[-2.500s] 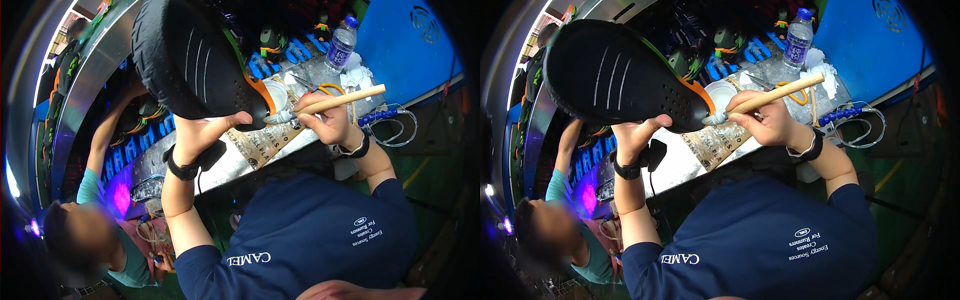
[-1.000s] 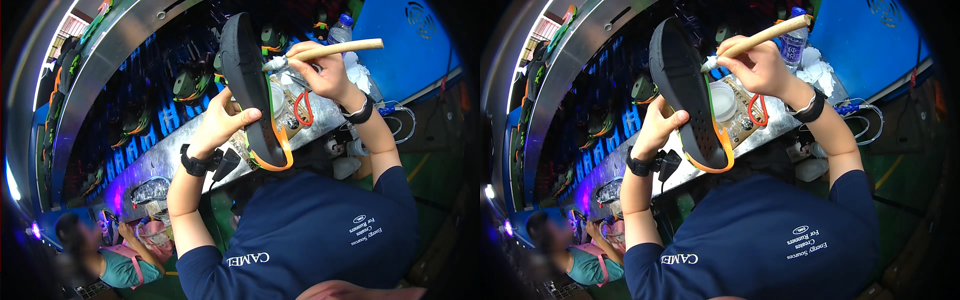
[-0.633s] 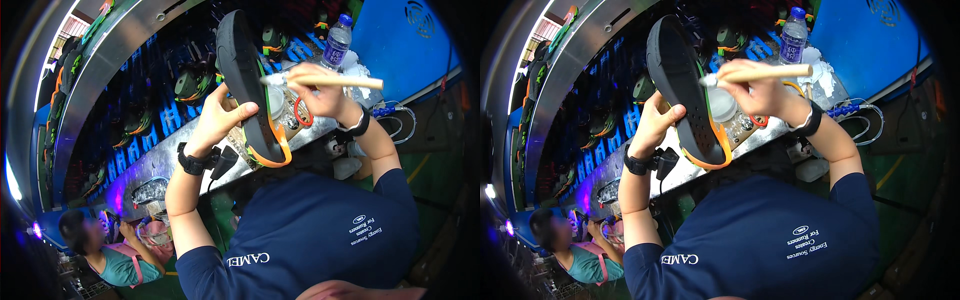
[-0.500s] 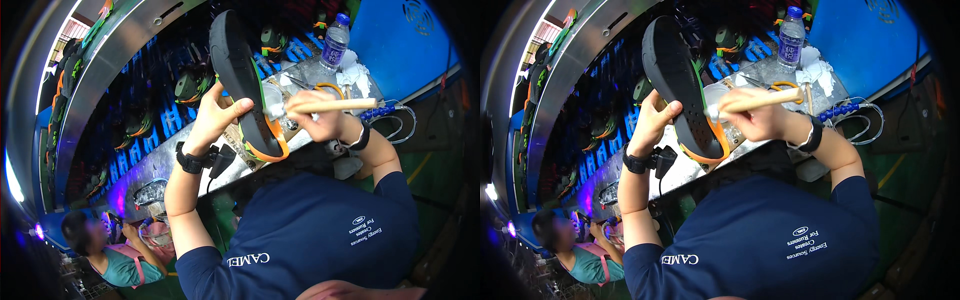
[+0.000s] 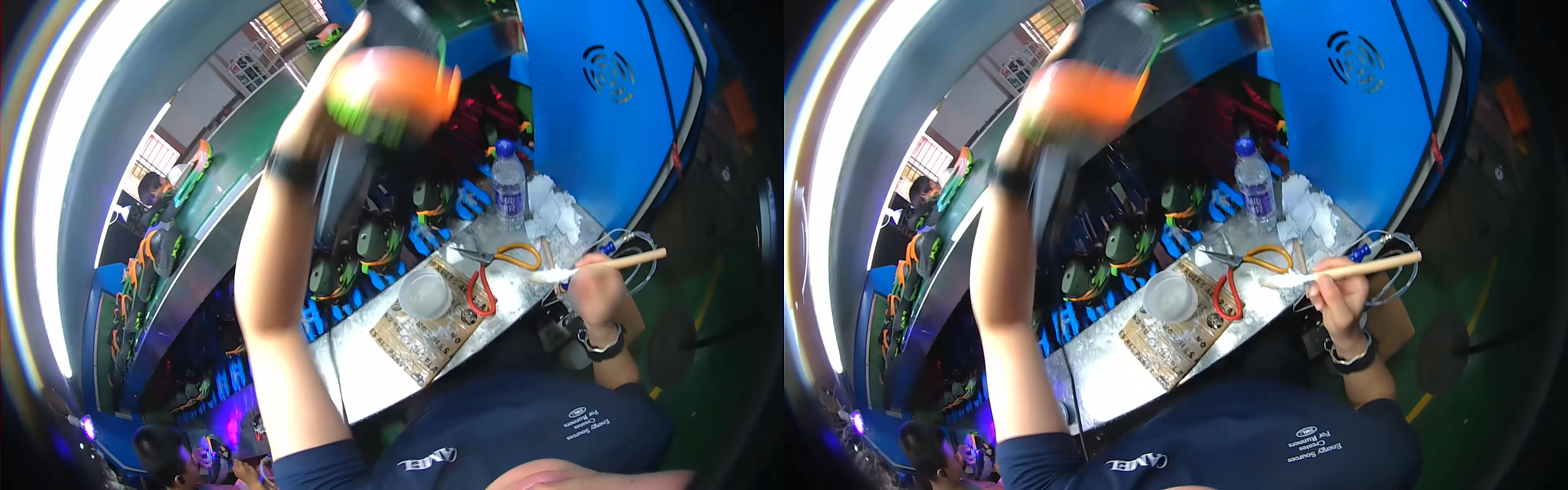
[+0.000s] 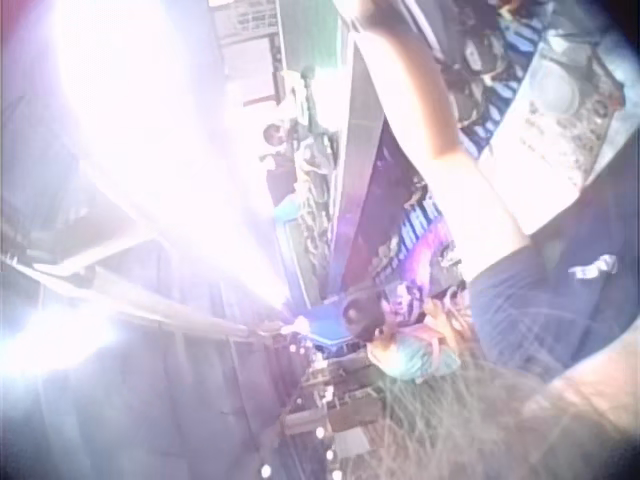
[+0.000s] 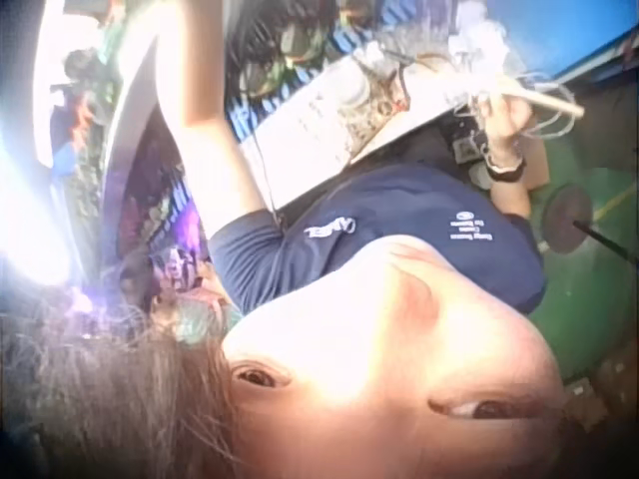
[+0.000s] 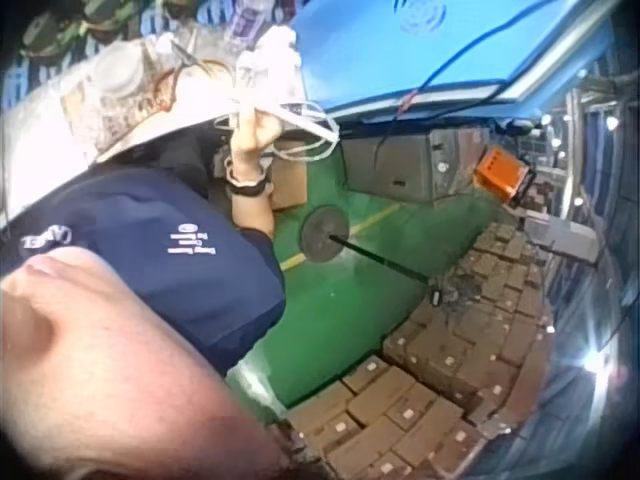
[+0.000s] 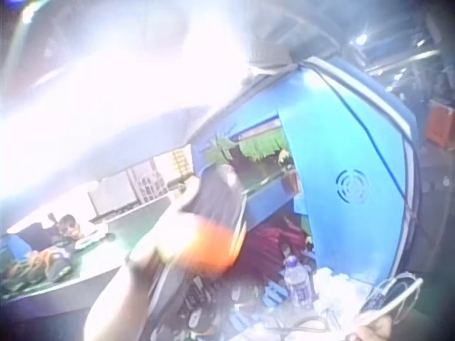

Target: Applying glue to the edges and bottom of shoe soles using a brush and then placing them on a conveyor belt.

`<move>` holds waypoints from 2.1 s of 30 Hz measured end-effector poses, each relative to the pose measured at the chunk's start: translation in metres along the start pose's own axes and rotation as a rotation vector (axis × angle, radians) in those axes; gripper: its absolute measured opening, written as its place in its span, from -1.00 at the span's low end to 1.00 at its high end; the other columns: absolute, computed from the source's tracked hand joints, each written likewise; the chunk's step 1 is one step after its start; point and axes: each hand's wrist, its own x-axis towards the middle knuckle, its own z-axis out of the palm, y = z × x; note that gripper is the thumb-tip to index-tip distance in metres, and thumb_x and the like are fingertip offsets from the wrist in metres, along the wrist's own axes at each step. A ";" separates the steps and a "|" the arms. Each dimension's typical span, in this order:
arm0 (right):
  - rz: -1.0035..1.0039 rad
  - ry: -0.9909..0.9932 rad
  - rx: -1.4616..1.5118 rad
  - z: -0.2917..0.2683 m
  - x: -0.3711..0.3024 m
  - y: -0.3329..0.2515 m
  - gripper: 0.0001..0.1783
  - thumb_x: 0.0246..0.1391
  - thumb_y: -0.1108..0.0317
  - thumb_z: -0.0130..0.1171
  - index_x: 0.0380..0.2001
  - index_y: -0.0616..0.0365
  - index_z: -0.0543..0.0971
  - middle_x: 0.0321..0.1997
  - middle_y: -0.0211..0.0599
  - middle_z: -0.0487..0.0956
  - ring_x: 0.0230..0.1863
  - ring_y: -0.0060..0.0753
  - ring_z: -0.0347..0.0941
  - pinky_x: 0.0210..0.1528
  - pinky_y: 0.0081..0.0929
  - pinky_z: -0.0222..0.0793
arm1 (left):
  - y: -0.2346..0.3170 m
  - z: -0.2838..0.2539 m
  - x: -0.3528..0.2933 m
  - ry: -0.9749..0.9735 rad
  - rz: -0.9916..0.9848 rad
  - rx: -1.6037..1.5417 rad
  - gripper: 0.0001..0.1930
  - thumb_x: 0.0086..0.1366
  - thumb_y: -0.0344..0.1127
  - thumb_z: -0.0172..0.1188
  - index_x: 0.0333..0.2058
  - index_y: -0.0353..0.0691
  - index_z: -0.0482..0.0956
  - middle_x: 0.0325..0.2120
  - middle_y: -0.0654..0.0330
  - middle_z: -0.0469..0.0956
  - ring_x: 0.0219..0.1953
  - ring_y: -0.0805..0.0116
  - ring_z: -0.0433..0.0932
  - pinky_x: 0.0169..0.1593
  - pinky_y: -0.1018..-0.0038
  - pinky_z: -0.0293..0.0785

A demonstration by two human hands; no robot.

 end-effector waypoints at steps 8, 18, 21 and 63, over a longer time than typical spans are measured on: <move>0.056 0.138 -0.081 -0.011 -0.005 0.006 -0.86 -0.05 0.43 -0.09 -0.40 0.26 0.34 -0.68 -0.44 0.28 -0.71 -0.76 0.08 -0.69 -0.85 -0.03 | 0.062 -0.074 0.051 0.401 0.153 0.772 -0.47 0.15 -0.17 -0.04 -0.08 -0.52 0.10 -0.26 -0.20 0.38 -0.21 0.09 0.43 -0.11 0.35 0.38; 0.146 -0.044 -0.044 0.008 0.025 0.053 -0.86 -0.06 0.43 -0.11 -0.41 0.28 0.32 -0.70 -0.43 0.27 -0.74 -0.76 0.08 -0.72 -0.84 -0.04 | 0.165 -0.214 -0.261 1.846 -0.166 2.069 -0.61 -0.04 -0.08 0.11 -0.45 -0.37 0.51 -0.48 0.01 0.50 -0.56 0.28 0.51 -0.48 0.42 0.41; 0.169 0.003 -0.077 0.012 0.027 0.062 -0.87 -0.07 0.43 -0.11 -0.42 0.27 0.33 -0.70 -0.43 0.26 -0.75 -0.76 0.07 -0.73 -0.84 -0.04 | 0.179 -0.241 -0.255 1.871 -0.307 1.472 -0.51 -0.03 0.05 0.08 -0.41 -0.36 0.49 -0.49 0.03 0.51 -0.54 0.22 0.50 -0.48 0.35 0.38; 0.169 0.243 -0.013 -0.043 -0.001 0.037 -0.81 -0.05 0.43 -0.12 -0.37 0.35 0.33 -0.63 -0.38 0.28 -0.67 -0.74 0.10 -0.67 -0.83 0.01 | 0.180 -0.236 -0.068 0.960 -0.386 1.284 -0.67 0.05 -0.36 0.03 -0.16 -0.25 0.36 -0.44 0.14 0.49 -0.38 0.37 0.47 -0.23 0.53 0.39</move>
